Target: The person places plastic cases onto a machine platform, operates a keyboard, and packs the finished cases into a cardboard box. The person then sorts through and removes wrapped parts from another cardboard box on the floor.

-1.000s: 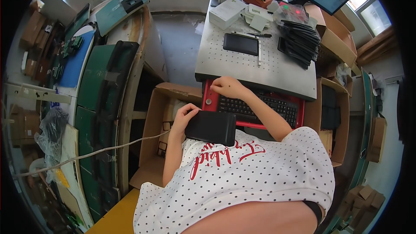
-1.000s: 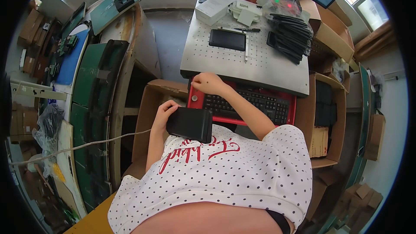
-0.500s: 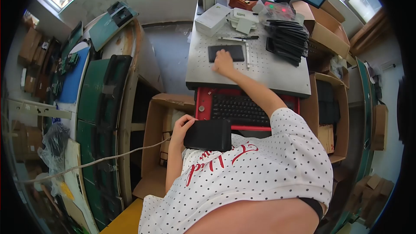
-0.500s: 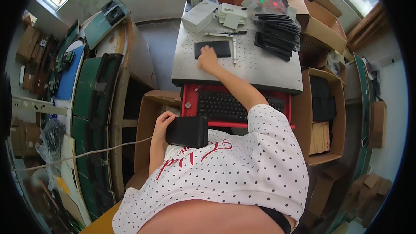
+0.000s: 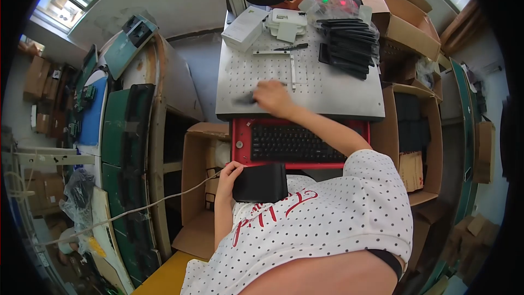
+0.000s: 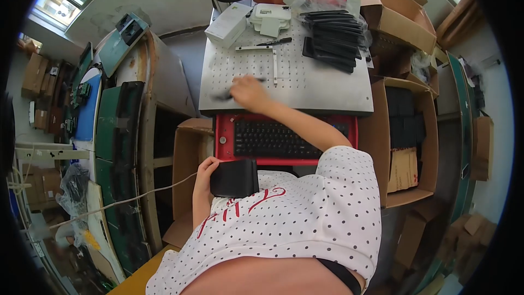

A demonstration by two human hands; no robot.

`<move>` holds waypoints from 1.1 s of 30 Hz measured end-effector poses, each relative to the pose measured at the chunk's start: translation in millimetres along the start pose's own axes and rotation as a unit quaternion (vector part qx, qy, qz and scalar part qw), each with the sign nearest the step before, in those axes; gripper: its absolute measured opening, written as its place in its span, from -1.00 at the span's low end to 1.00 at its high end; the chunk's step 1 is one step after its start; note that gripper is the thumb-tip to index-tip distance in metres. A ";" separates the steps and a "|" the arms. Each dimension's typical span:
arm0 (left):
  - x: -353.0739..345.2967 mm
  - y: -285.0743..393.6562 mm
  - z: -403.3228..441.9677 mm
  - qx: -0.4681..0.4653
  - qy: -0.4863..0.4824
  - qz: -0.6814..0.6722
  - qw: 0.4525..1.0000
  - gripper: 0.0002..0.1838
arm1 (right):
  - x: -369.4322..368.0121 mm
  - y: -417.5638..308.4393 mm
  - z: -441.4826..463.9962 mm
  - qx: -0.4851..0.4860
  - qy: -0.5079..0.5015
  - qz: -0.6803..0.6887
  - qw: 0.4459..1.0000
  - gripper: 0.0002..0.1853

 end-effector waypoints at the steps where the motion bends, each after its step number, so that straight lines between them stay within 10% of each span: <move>1: -3.2 0.0 -1.9 0.001 0.002 -0.007 1.000 -0.91 | 3.3 33.2 8.5 -0.087 -0.087 -0.026 0.992 -0.86; 4: -14.4 2.7 -7.0 -0.004 0.012 -0.010 1.000 -0.92 | 117.9 99.4 34.2 -0.021 0.237 -0.105 0.966 -0.81; 10: -22.8 -3.4 -20.2 -0.016 0.058 -0.027 0.998 -0.93 | 147.6 297.3 7.0 -0.179 0.168 -0.253 0.936 -0.86; 15: -27.4 -4.2 -25.4 -0.002 0.052 -0.036 0.998 -0.93 | 104.5 366.2 -51.3 -0.330 -0.089 -0.311 0.887 -0.82; 22: -36.0 5.6 -6.0 -0.015 0.016 0.018 1.000 -0.90 | 114.6 228.6 -19.3 -0.228 0.041 -0.025 0.973 -0.72; 28: -44.6 9.5 10.6 -0.003 0.007 0.056 0.998 -0.88 | 74.8 -7.4 -52.8 -0.329 -0.295 0.482 0.757 -0.59; 33: -51.5 7.0 15.9 0.043 -0.028 0.073 0.996 -0.84 | 73.5 -64.6 -68.5 -0.220 -0.402 0.404 0.792 -0.57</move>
Point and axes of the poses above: each hand's wrist, its own z-axis towards the middle knuckle, its own x-axis out of the back of the hand, y = z × x, the point moved 8 cm from there along z, towards the middle knuckle, and after that the axes turned 5 degrees about y, right-handed, at the moved point
